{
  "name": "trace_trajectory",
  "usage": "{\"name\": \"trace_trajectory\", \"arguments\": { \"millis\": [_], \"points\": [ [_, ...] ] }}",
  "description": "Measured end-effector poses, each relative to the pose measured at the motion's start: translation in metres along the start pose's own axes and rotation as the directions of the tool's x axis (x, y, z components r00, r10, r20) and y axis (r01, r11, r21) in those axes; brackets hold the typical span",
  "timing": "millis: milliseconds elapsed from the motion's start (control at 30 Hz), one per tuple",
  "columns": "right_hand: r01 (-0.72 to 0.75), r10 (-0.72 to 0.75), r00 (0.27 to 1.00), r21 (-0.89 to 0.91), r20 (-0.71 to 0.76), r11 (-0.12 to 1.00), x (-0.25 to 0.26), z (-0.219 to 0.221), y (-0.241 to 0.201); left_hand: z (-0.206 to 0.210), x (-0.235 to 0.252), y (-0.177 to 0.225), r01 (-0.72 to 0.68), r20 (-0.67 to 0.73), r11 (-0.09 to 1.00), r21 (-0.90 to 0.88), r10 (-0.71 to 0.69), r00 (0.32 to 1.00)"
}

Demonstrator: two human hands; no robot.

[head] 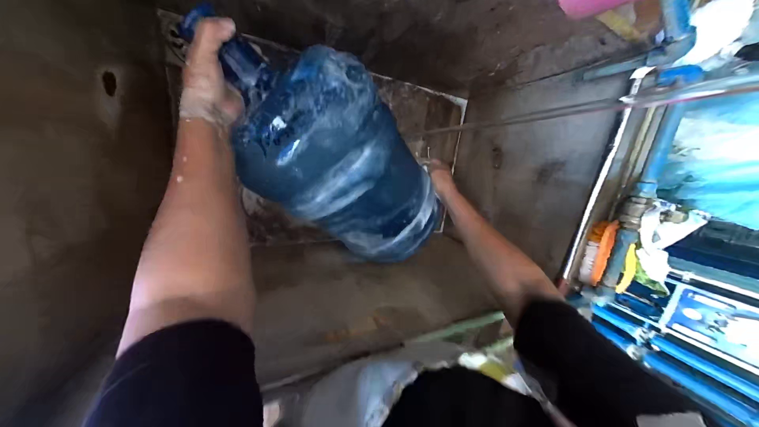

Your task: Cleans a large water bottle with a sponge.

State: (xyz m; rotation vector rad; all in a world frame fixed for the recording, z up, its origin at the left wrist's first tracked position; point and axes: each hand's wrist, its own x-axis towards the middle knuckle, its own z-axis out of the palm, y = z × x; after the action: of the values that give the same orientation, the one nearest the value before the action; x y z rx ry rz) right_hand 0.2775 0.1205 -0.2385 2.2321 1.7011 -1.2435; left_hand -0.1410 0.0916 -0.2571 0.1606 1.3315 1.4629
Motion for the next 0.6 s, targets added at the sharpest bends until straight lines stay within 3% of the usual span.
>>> {"name": "trace_trajectory", "arguments": {
  "millis": [33, 133, 200, 300, 367, 400, 433, 467, 533, 600],
  "points": [
    [0.066, -0.066, 0.998, 0.004, -0.006, 0.998, -0.016, 0.000, -0.007, -0.008, 0.001, 0.008, -0.009, 0.027, 1.000, -0.002, 0.009, 1.000],
    [0.337, -0.338, 0.941, 0.051, 0.007, 0.940, -0.094, 0.003, -0.005, -0.031, 0.004, 0.022, 0.115, -0.220, 0.987, 0.111, -0.089, 0.972],
    [0.296, -0.298, 0.953, 0.049, 0.060, 0.954, -0.104, -0.002, -0.002, -0.032, 0.001, 0.013, 0.170, -0.263, 0.974, 0.147, -0.127, 0.956],
    [0.093, -0.094, 0.991, 0.012, 0.095, 0.996, -0.014, -0.007, -0.011, -0.012, 0.001, 0.010, -0.012, -0.084, 1.000, -0.027, 0.010, 0.996],
    [-0.084, 0.078, 0.992, 0.054, 0.102, 0.995, 0.015, 0.003, -0.021, -0.004, -0.008, 0.010, -0.062, 0.089, 0.992, -0.111, 0.072, 0.993],
    [-0.031, 0.027, 0.997, 0.054, 0.070, 0.998, 0.008, 0.009, -0.032, -0.006, -0.012, 0.012, -0.062, 0.103, 0.992, -0.111, 0.074, 0.992],
    [0.125, -0.126, 0.992, 0.037, 0.007, 0.991, -0.006, 0.015, -0.046, -0.010, -0.008, 0.018, -0.071, 0.056, 0.995, -0.074, 0.075, 0.996],
    [0.311, -0.311, 0.950, 0.012, -0.043, 0.950, -0.029, 0.020, -0.053, -0.013, -0.003, 0.022, -0.040, -0.042, 0.999, -0.007, 0.040, 0.998],
    [0.649, -0.643, 0.751, -0.008, -0.150, 0.761, -0.067, 0.038, -0.061, -0.012, -0.001, 0.019, 0.092, -0.237, 0.991, 0.096, -0.068, 0.969],
    [0.833, -0.808, 0.537, 0.002, -0.242, 0.554, -0.069, 0.049, -0.087, 0.005, -0.012, 0.014, 0.091, -0.240, 0.992, 0.088, -0.068, 0.968]
  ]
}}
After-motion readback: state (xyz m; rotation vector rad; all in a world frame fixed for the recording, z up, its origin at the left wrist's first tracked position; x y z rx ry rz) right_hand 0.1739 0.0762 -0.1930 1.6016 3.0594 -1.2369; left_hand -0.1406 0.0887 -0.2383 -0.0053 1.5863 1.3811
